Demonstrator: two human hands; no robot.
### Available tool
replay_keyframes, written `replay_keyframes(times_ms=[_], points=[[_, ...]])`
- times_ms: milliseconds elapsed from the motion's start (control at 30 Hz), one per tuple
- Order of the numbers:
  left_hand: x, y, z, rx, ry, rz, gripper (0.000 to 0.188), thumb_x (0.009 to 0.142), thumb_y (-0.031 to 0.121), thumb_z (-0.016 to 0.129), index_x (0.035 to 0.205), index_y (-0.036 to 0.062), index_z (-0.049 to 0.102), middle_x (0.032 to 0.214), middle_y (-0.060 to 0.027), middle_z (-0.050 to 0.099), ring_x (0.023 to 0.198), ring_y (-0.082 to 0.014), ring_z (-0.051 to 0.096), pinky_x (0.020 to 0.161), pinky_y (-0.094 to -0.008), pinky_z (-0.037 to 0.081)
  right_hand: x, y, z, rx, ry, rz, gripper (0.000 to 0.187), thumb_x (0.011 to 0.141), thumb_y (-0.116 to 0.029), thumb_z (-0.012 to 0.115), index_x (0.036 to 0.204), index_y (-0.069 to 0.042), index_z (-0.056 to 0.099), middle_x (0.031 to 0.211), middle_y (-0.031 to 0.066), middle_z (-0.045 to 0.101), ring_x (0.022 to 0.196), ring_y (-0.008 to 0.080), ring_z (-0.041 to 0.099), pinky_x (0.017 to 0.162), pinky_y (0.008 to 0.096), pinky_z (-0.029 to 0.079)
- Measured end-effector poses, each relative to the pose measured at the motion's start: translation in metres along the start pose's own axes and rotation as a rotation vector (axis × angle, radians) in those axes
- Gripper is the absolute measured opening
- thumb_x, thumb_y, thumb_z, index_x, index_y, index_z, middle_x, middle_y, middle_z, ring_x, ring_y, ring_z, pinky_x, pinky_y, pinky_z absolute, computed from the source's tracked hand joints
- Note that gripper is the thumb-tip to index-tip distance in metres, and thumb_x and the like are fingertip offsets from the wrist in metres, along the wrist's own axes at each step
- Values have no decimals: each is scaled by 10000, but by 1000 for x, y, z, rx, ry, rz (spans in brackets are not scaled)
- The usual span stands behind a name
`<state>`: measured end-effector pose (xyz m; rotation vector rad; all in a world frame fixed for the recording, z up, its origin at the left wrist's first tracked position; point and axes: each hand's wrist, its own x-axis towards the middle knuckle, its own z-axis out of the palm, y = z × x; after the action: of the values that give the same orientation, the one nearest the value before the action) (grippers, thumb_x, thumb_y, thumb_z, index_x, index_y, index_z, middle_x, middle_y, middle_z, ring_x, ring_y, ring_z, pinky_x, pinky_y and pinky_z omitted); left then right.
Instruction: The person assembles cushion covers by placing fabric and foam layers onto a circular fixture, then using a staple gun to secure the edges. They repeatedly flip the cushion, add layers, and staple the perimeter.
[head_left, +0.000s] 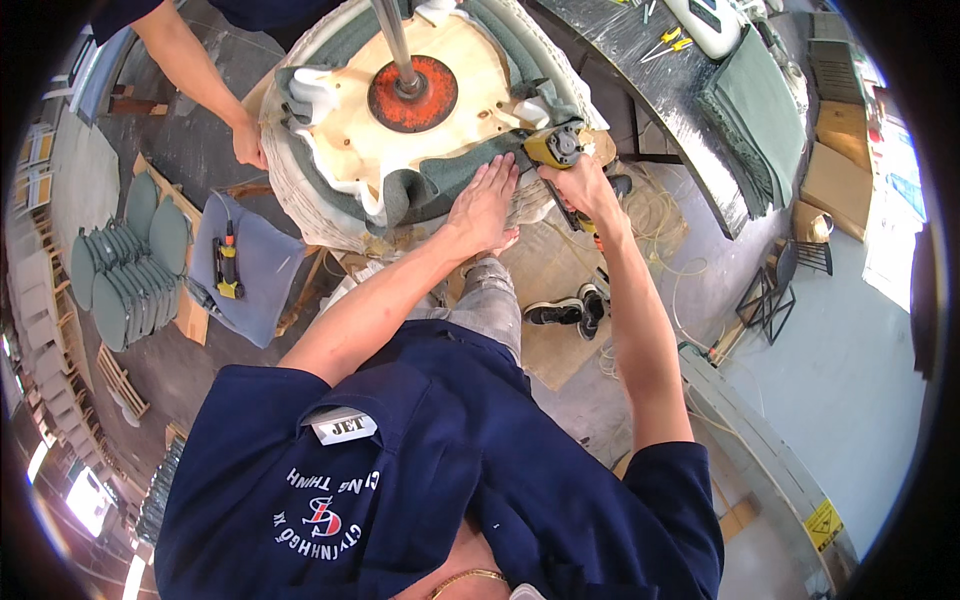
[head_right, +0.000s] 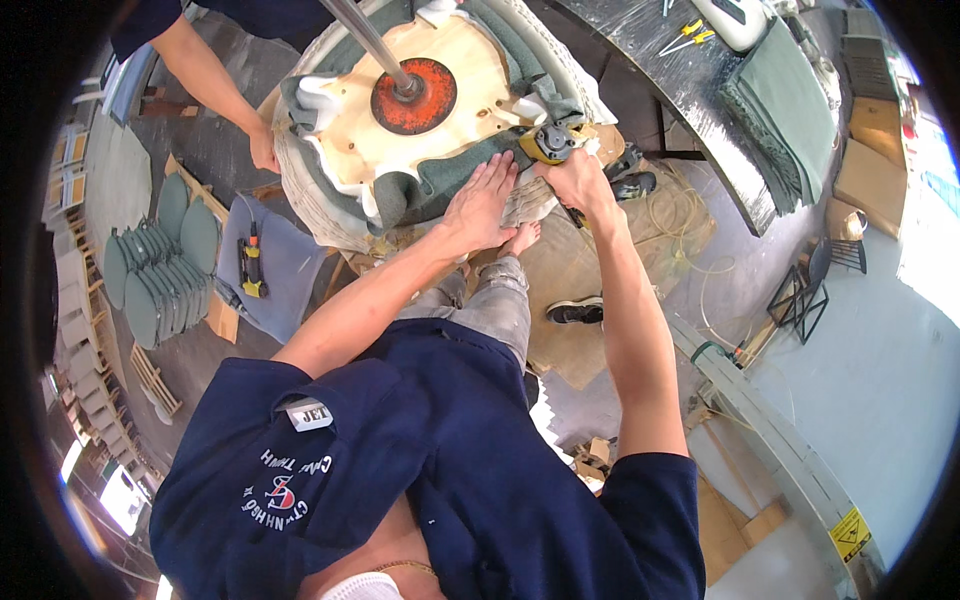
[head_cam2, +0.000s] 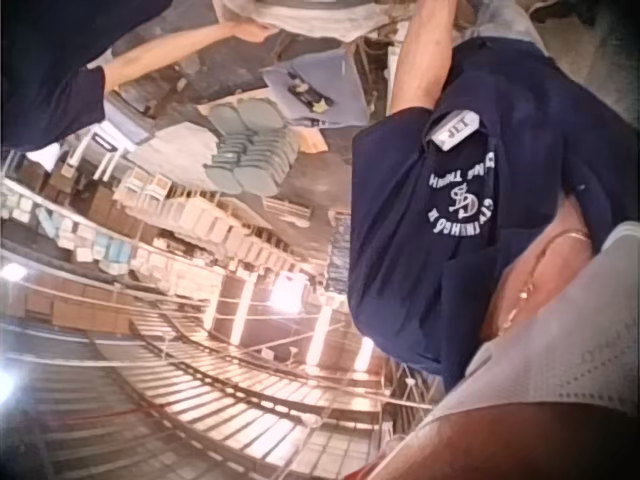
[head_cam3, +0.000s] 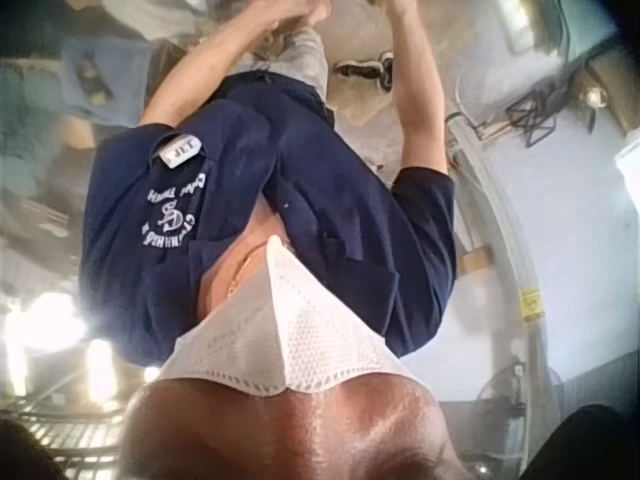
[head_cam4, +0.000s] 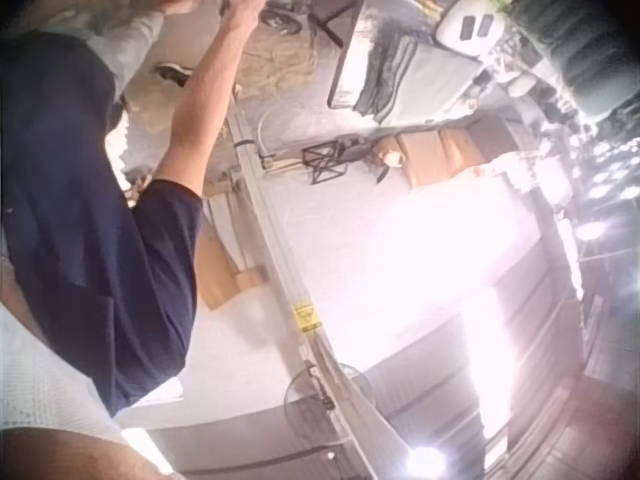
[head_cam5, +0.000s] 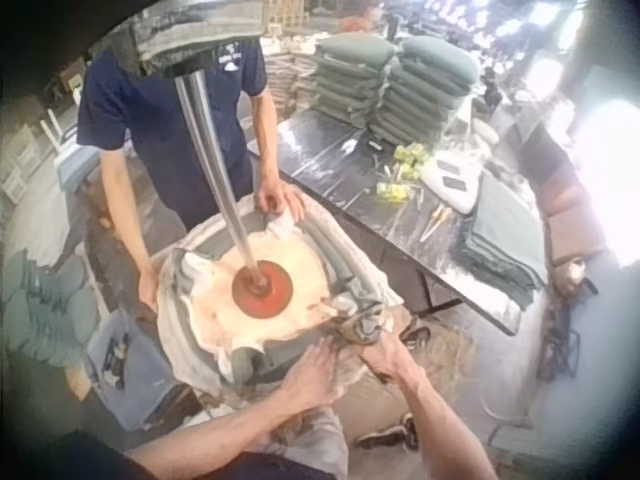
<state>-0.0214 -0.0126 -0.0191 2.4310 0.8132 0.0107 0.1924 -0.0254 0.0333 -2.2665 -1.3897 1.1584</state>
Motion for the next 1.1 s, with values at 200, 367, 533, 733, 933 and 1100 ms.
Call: replay_keyframes(times_ms=[200,367,533,733,933,1100], points=[[4,4,2,-15,25,-18,1058,752,365,806,1542,-111,289,1649,-292,239,1548,-401,236,1282,-461,197,8,-1,-10,165,-81,88,363,820,-319,701,838,43,703,597,120,635,513,208,637,572,356,519],[-2,-2,4,33,43,19,1047,745,373,801,1537,-104,309,1648,-283,255,1548,-381,249,1287,-453,180,3,-8,-4,88,-37,100,411,833,-360,672,756,43,676,557,119,617,528,222,646,617,364,530],[-15,-11,-7,142,17,41,1027,762,415,790,1531,-94,338,1641,-271,285,1548,-366,256,1289,-441,174,7,-3,4,115,-28,96,421,823,-375,678,741,38,678,568,121,630,539,236,653,638,365,533],[-14,-8,-6,97,12,7,1029,764,431,796,1527,-91,344,1643,-255,285,1547,-357,257,1293,-436,154,2,-16,6,117,-107,154,459,827,-418,699,801,40,702,562,123,627,568,243,666,643,371,533],[-37,-18,-2,-69,118,-15,1041,752,379,828,1524,-106,326,1644,-263,265,1548,-377,237,1292,-448,164,-12,-27,16,100,-114,128,481,842,-441,729,805,39,721,557,127,630,522,229,656,613,376,537],[-44,-22,-3,-25,123,-1,1011,770,377,813,1519,-109,337,1630,-262,299,1533,-373,277,1283,-460,189,-13,-26,33,78,-93,137,489,865,-431,727,799,54,729,575,130,652,549,230,671,633,381,544]])
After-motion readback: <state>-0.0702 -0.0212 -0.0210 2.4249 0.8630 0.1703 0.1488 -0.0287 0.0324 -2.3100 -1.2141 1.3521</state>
